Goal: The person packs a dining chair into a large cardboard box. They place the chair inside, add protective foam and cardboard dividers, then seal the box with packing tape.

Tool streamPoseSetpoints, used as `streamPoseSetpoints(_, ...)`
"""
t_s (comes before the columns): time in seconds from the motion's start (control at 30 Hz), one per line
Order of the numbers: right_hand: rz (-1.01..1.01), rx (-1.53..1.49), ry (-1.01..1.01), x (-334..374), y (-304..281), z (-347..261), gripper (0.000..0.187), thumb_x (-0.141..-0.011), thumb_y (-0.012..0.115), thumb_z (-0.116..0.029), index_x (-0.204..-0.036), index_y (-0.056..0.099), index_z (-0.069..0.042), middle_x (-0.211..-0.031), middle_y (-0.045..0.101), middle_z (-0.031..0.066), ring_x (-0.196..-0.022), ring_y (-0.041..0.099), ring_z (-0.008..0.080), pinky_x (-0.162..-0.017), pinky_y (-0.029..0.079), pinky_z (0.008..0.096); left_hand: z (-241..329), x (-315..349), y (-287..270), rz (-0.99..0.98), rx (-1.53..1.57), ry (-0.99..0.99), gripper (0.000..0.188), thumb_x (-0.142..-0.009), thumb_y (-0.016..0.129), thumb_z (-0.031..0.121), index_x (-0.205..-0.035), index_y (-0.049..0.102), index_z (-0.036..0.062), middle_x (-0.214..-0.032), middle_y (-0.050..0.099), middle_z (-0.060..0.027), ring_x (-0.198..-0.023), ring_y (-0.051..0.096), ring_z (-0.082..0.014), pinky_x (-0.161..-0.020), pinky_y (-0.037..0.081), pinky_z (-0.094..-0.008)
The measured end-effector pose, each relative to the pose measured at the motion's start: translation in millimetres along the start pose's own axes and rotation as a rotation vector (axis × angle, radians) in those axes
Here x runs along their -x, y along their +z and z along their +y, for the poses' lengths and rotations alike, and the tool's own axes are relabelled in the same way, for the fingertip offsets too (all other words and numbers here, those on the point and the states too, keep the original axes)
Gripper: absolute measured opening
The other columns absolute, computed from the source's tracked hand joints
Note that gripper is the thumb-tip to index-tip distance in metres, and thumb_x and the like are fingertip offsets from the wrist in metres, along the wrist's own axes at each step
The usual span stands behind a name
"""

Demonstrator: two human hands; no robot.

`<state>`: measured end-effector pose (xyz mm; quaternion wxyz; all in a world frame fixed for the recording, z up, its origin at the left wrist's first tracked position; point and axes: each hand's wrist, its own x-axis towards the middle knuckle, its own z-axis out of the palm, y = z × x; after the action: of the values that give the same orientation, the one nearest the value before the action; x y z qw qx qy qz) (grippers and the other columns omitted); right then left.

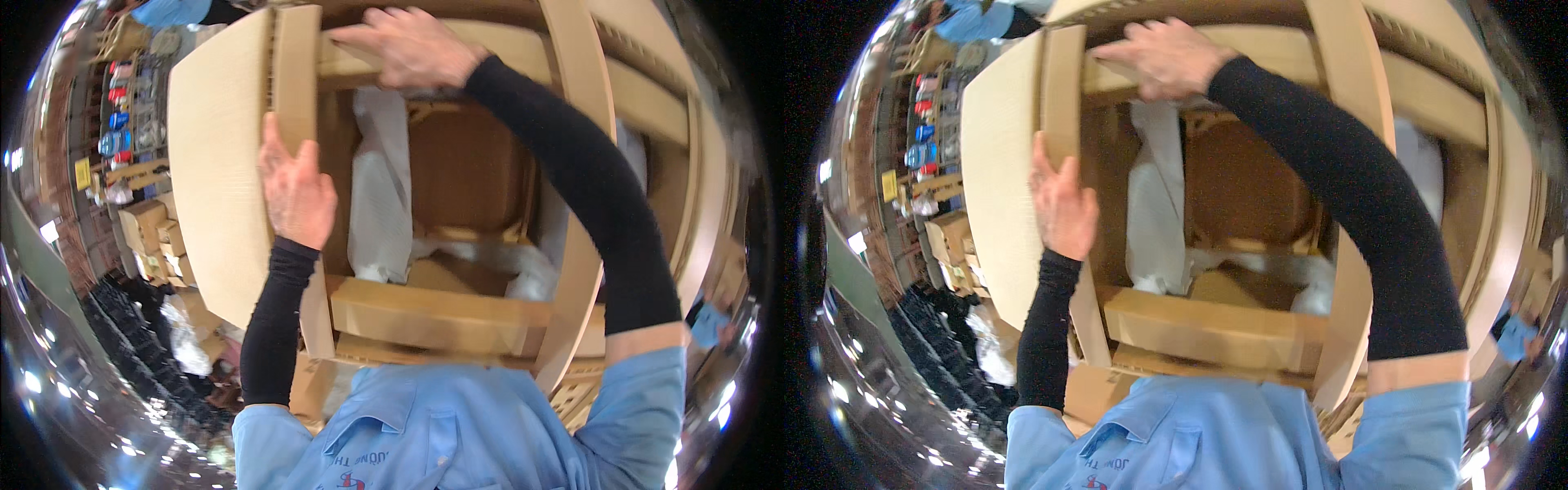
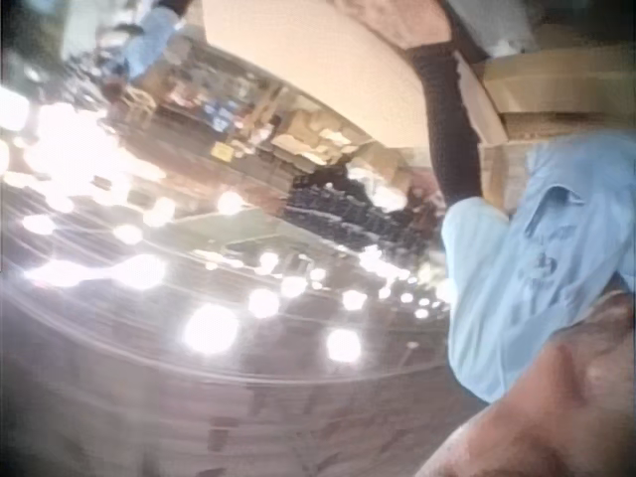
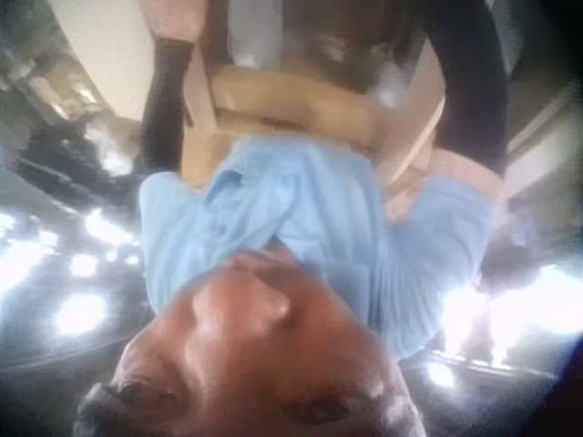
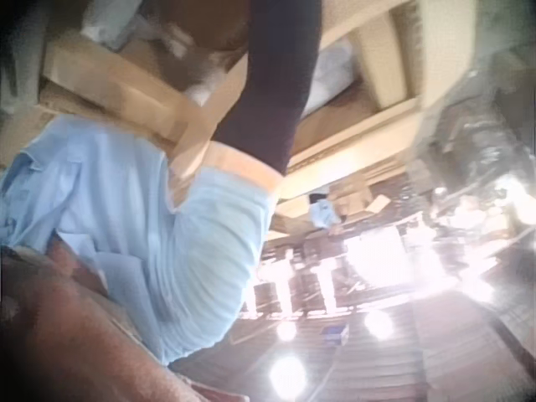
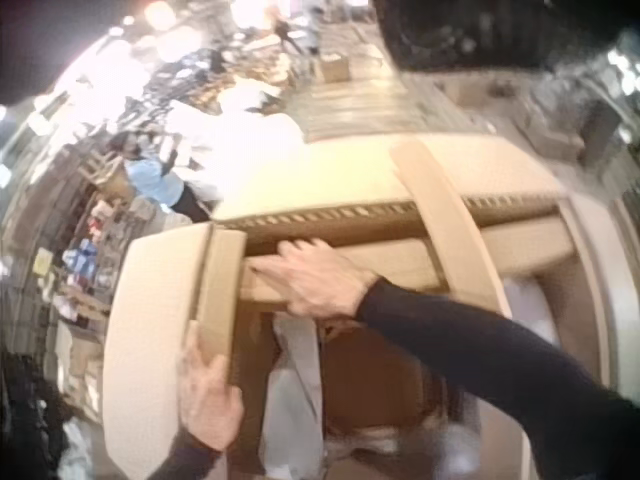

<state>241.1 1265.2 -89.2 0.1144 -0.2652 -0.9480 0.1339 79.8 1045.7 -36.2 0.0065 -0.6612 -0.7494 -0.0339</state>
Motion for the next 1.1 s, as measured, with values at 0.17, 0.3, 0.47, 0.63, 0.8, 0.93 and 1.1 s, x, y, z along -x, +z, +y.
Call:
streamPoseSetpoints(0.17, -0.001, -0.044, 0.025, 5.1, -5.6, -7.4, 0.085, -0.068, 0.081, -0.024, -0.147, 0.052, -0.024, -0.112, 0.062, 0.0164, -0.11, 0.064, 0.0361, -0.093, 0.053, 0.0483, -0.1, 4.2, 8.0, 0.056, 0.063, -0.066, 0.026, -0.076, 0.064, -0.004, -0.102, 0.065, -0.001, -0.159, 0.029, -0.0279, -0.135, 0.045, -0.0452, -0.114, 0.042, -0.0478)
streamPoseSetpoints(0.3, -0.063, -0.079, 0.067, 9.2, -19.8, -17.1, 0.088, -0.069, 0.084, -0.03, -0.15, 0.05, -0.024, -0.121, 0.06, 0.0144, -0.113, 0.061, 0.0363, -0.098, 0.051, 0.0481, 2.7, 9.5, 7.3, 0.129, 0.178, -0.07, 0.014, -0.083, 0.061, 0.001, -0.096, 0.066, 0.0011, -0.155, 0.033, -0.0305, -0.133, 0.046, -0.0441, -0.112, 0.042, -0.0492)
streamPoseSetpoints(0.47, -0.001, -0.191, 0.091, 5.7, -14.7, -14.8, 0.08, -0.083, 0.079, -0.04, -0.151, 0.048, -0.012, -0.138, 0.056, 0.0176, -0.126, 0.056, 0.0355, -0.107, 0.045, 0.0477, -5.1, 15.6, 10.6, 0.139, 0.253, -0.056, 0.012, -0.083, 0.063, 0.003, -0.094, 0.065, 0.0027, -0.154, 0.034, -0.0297, -0.132, 0.047, -0.0432, -0.112, 0.04, -0.048)
streamPoseSetpoints(0.63, 0.417, -0.432, 0.213, -53.0, -52.3, -37.6, 0.07, -0.099, 0.066, -0.042, -0.147, 0.047, 0.005, -0.149, 0.047, 0.0262, -0.138, 0.047, 0.0341, -0.114, 0.039, 0.0474, -14.6, 19.1, 12.9, 0.143, 0.355, -0.085, 0.01, -0.083, 0.063, 0.005, -0.092, 0.065, 0.0043, -0.154, 0.035, -0.0292, -0.133, 0.045, -0.0421, -0.114, 0.036, -0.0494)
streamPoseSetpoints(0.8, 0.683, 0.04, -0.094, -132.9, 15.3, -44.8, 0.068, -0.104, 0.055, -0.044, -0.146, 0.044, 0.009, -0.15, 0.043, 0.0331, -0.143, 0.041, 0.0394, -0.118, 0.031, 0.0492, -12.2, 16.6, 16.2, 0.147, 0.303, -0.063, 0.008, -0.085, 0.063, 0.01, -0.091, 0.067, 0.0075, -0.155, 0.037, -0.0274, -0.137, 0.043, -0.0396, -0.121, 0.023, -0.0593)
streamPoseSetpoints(0.93, 0.453, 0.007, -0.001, -141.3, 31.7, -58.2, 0.07, -0.107, 0.044, -0.049, -0.146, 0.042, 0.01, -0.153, 0.036, 0.0359, -0.146, 0.033, 0.0452, -0.122, 0.022, 0.0536, -27.7, 14.6, 20.1, 0.153, 0.288, -0.063, 0.011, -0.084, 0.063, 0.011, -0.093, 0.068, 0.008, -0.156, 0.036, -0.0266, -0.143, 0.04, -0.0356, -0.121, 0.017, -0.0653)
streamPoseSetpoints(1.1, 0.439, 0.427, -0.148, -150.0, -9.9, -42.3, 0.077, -0.105, 0.043, -0.057, -0.15, 0.039, 0.005, -0.158, 0.03, 0.0344, -0.15, 0.025, 0.0464, -0.122, 0.017, 0.0614, -33.8, 21.6, 10.4, 0.117, 0.403, -0.041, 0.014, -0.085, 0.06, 0.01, -0.097, 0.066, 0.0051, -0.156, 0.037, -0.0278, -0.147, 0.036, -0.0362, -0.12, 0.018, -0.0664)
